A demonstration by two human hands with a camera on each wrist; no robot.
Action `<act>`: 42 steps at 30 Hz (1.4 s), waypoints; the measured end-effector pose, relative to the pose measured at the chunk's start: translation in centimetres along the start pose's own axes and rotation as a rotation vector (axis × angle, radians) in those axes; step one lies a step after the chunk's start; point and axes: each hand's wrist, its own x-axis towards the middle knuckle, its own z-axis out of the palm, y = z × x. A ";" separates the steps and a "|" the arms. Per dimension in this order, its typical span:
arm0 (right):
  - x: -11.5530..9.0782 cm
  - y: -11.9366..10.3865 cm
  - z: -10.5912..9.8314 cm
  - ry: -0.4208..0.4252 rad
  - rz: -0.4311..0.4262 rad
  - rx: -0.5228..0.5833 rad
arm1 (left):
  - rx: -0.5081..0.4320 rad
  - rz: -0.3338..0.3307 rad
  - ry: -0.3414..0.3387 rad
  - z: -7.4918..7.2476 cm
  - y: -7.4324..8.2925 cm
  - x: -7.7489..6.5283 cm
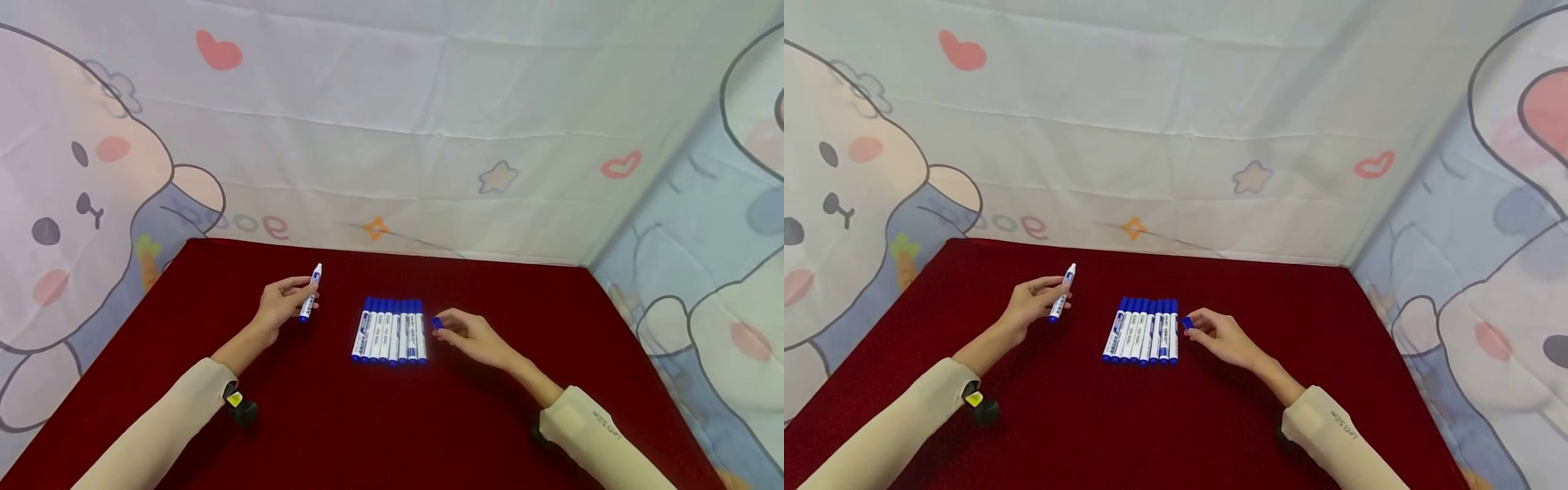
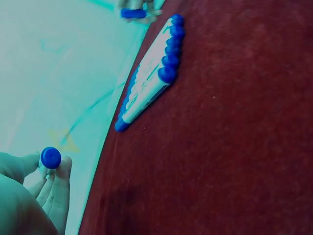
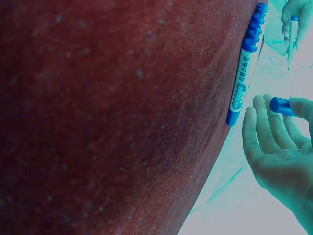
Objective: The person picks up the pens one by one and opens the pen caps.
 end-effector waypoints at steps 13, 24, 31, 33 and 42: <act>0.2 -0.1 -0.2 0.010 0.019 -0.007 | 0.261 0.017 0.155 -0.6 -1.6 2.9; 0.3 0.0 -0.2 0.024 0.017 -0.002 | 0.469 -0.004 0.285 0.5 -1.9 4.3; 0.0 0.2 0.3 0.021 0.032 0.004 | 0.447 -0.018 0.253 0.3 -2.6 4.7; -0.1 0.4 0.4 0.023 0.032 0.004 | 0.498 0.008 0.247 0.4 -2.8 4.9; -0.2 -0.1 0.7 0.019 0.016 0.007 | 0.629 0.054 0.237 0.6 -3.1 5.1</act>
